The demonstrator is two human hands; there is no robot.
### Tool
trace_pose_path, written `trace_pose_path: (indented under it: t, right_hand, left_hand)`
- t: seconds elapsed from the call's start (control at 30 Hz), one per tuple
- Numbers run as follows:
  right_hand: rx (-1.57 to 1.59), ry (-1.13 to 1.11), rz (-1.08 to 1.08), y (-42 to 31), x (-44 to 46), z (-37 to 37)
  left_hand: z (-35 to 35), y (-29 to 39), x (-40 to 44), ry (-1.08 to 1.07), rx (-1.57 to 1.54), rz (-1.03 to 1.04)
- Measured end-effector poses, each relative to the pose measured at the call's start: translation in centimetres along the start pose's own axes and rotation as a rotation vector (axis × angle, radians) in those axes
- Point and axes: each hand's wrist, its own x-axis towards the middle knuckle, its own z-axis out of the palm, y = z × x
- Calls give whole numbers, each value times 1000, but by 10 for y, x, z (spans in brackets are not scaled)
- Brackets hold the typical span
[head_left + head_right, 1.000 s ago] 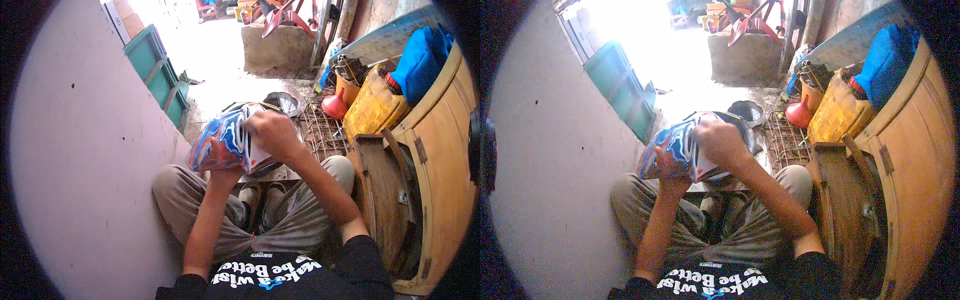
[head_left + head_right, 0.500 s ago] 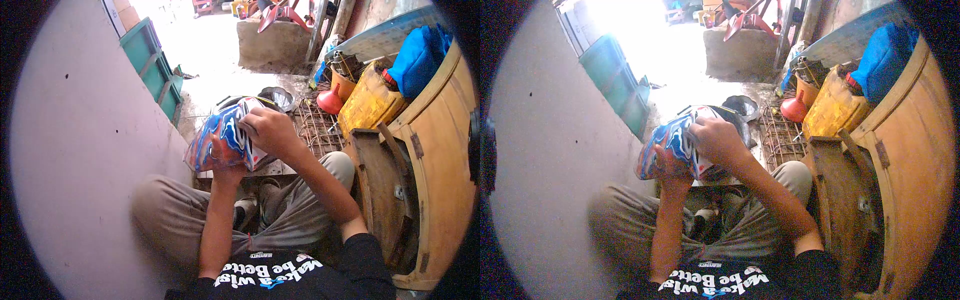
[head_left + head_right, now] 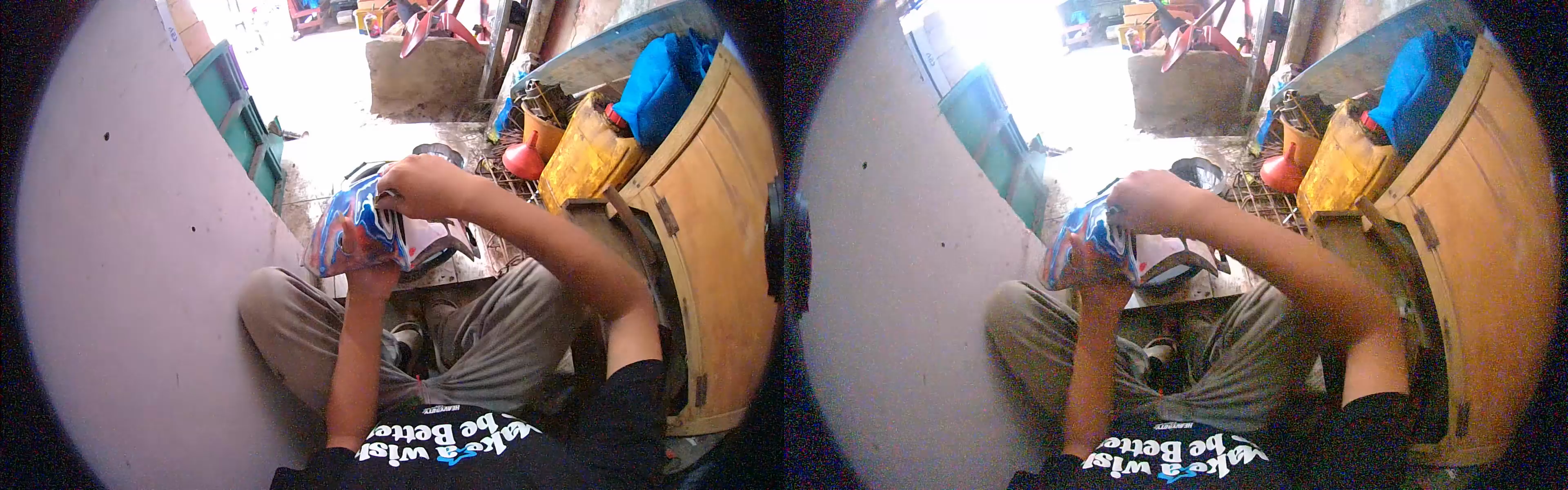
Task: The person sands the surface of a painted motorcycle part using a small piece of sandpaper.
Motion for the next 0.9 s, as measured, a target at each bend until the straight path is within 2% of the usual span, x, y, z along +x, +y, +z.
trace_pose_path:
  t: [0.2, 0.37, 0.57, 0.8, 0.9]
  right_hand:
    - [-12, -89, -27, 4, 8, -8]
    - [66, -24, -63, 15, 6, -2]
    - [121, 34, -84, 23, 6, -4]
    - [175, 59, -17, 29, 10, 0]
    - [41, 205, -4, 15, 1, 8]
  left_hand:
    - [-2, 1, 5, -26, -22, -4]
    - [6, 3, 3, -73, 72, 35]
    - [10, 6, 10, -9, 23, -13]
    - [5, 12, 21, -61, 48, -59]
    - [4, 14, 27, -16, 9, -110]
